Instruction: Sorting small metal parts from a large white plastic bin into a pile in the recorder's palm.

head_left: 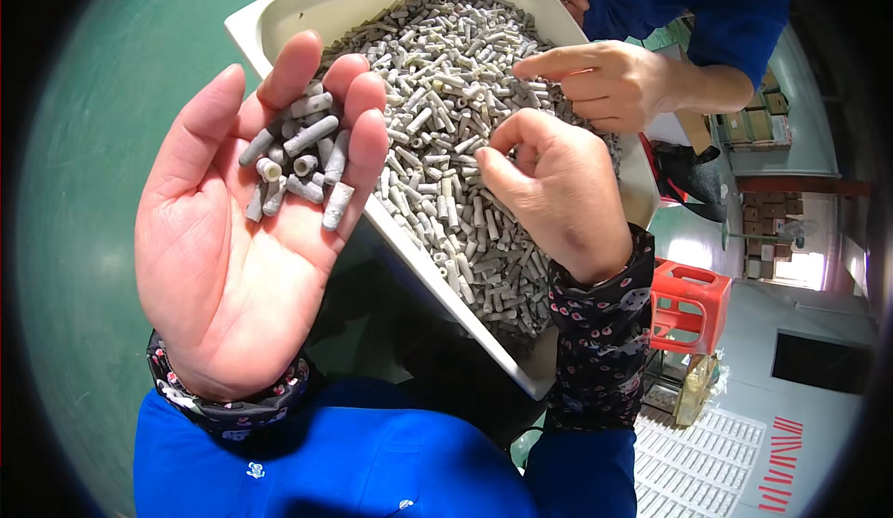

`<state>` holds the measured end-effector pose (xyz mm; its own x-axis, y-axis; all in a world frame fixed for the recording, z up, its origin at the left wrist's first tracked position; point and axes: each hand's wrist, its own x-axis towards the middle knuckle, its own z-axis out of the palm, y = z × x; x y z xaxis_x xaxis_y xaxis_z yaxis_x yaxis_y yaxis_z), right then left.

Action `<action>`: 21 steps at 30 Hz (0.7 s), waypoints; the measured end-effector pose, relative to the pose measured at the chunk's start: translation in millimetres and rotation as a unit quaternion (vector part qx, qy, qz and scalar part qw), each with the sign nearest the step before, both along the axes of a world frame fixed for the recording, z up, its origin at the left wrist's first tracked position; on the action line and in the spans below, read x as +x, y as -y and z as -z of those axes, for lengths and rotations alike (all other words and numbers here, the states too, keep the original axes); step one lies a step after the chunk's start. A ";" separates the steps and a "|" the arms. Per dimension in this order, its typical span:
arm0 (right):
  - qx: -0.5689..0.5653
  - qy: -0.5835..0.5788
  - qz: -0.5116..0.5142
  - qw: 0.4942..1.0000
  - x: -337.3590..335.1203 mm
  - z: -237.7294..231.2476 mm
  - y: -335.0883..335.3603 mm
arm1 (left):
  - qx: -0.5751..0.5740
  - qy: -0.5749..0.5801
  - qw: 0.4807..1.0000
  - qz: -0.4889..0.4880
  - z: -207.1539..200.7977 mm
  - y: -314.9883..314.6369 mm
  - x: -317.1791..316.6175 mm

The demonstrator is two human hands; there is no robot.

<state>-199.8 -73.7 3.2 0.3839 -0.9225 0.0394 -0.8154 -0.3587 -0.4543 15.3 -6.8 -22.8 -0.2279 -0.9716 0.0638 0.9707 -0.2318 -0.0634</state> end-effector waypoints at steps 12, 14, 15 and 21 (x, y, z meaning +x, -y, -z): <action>0.146 0.095 -0.010 0.985 -8.4 -6.4 5.2 | 0.023 -0.002 1.000 -0.004 -4.2 -0.8 -0.6; 0.137 0.084 -0.026 0.987 -8.6 -4.9 6.0 | 0.022 -0.001 1.000 -0.005 -3.7 -1.2 -0.2; 0.146 0.108 -0.023 0.983 -10.4 -4.0 6.5 | 0.019 -0.003 1.000 -0.004 -4.0 -1.2 -0.6; 0.374 0.413 0.084 0.826 -10.1 -19.4 6.4 | 0.020 -0.004 1.000 -0.004 -4.5 -1.5 0.1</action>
